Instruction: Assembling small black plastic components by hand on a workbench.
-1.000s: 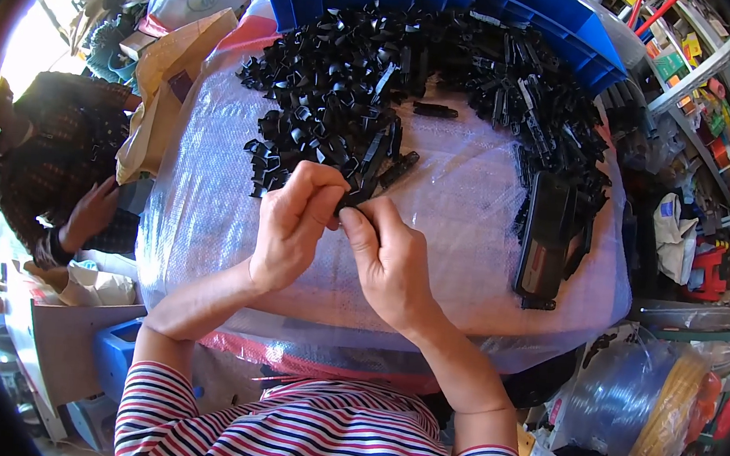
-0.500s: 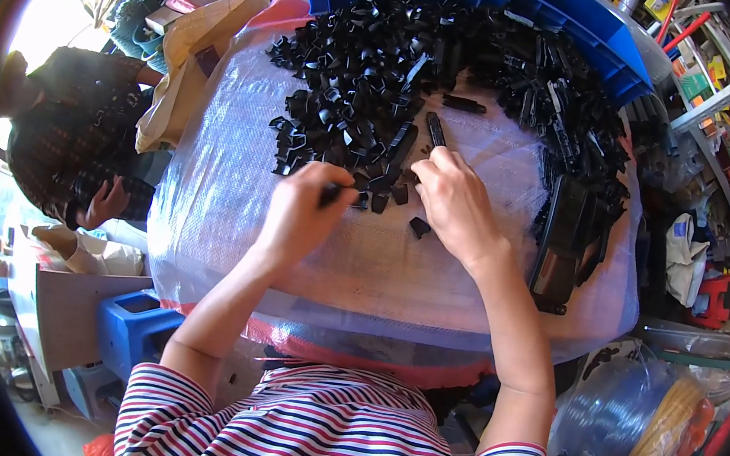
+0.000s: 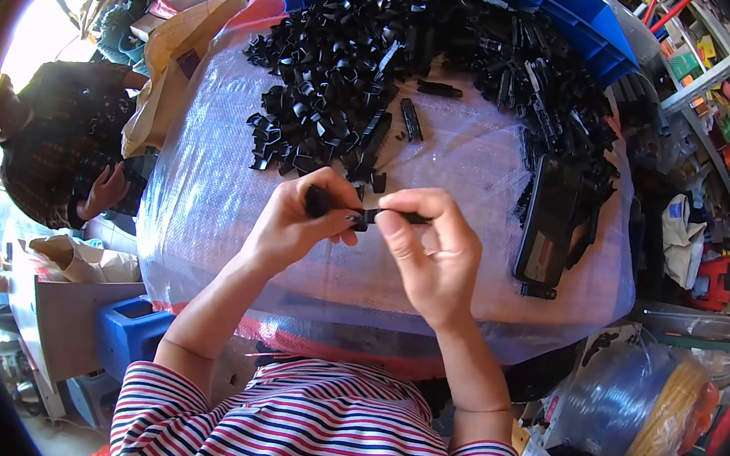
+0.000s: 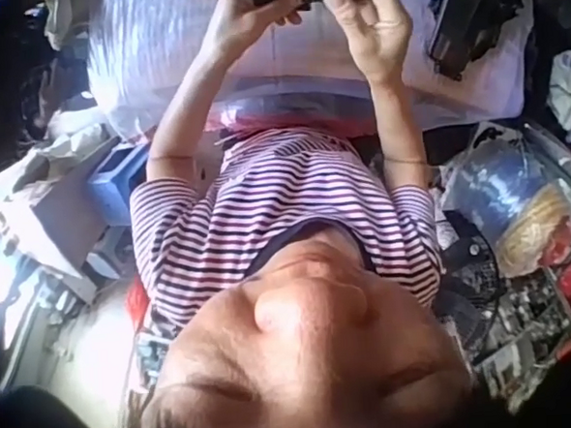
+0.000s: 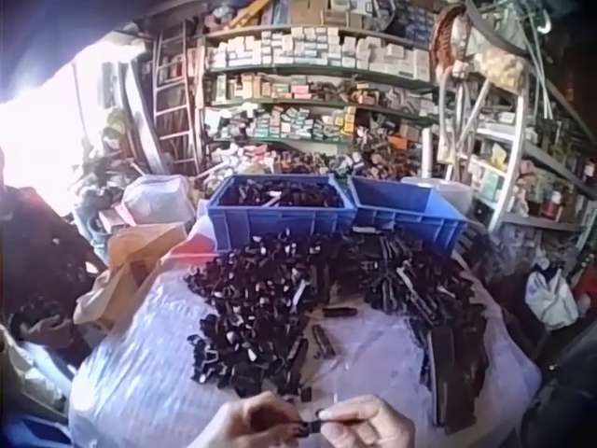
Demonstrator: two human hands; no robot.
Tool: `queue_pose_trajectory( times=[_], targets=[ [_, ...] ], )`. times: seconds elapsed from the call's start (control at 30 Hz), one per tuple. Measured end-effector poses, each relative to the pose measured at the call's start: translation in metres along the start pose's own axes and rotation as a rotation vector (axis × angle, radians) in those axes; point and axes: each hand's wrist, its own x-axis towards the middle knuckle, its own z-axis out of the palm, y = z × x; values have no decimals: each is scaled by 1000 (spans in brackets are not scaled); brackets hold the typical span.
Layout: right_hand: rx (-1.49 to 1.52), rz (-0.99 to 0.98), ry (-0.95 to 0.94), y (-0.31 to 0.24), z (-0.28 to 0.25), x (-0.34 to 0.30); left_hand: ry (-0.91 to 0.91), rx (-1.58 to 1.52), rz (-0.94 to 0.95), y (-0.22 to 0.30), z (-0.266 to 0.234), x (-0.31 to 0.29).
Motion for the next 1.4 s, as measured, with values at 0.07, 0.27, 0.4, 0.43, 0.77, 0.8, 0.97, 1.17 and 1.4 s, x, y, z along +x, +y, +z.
queue_pose_trajectory(
  times=[0.07, 0.27, 0.4, 0.43, 0.77, 0.8, 0.97, 1.17, 1.4],
  targets=[
    [-94, -166, -38, 6, 2, 1, 10, -244, -22, -3, 2, -1],
    [-191, -193, -137, 11, -3, -12, -25, -865, -153, -12, 11, -5],
    [-317, -182, -184, 5, -6, -12, 75, -840, -191, -17, 18, -1],
    [-318, -181, -185, 4, -4, -14, 76, -843, -192, -18, 18, 0],
    [-379, 26, -88, -3, -10, -18, 154, -686, -102, -15, 20, -1],
    [-376, 47, -71, -4, -11, -19, 174, -638, -86, -15, 20, -1],
    [-395, 2, -95, -2, -8, -17, 222, -582, -33, -13, 28, -2],
    [-412, 36, -95, -2, -3, -16, 303, -173, 146, -8, 32, -7],
    [-326, 42, -18, 12, 14, -14, 346, -152, 89, -14, 38, -16]
  ],
)
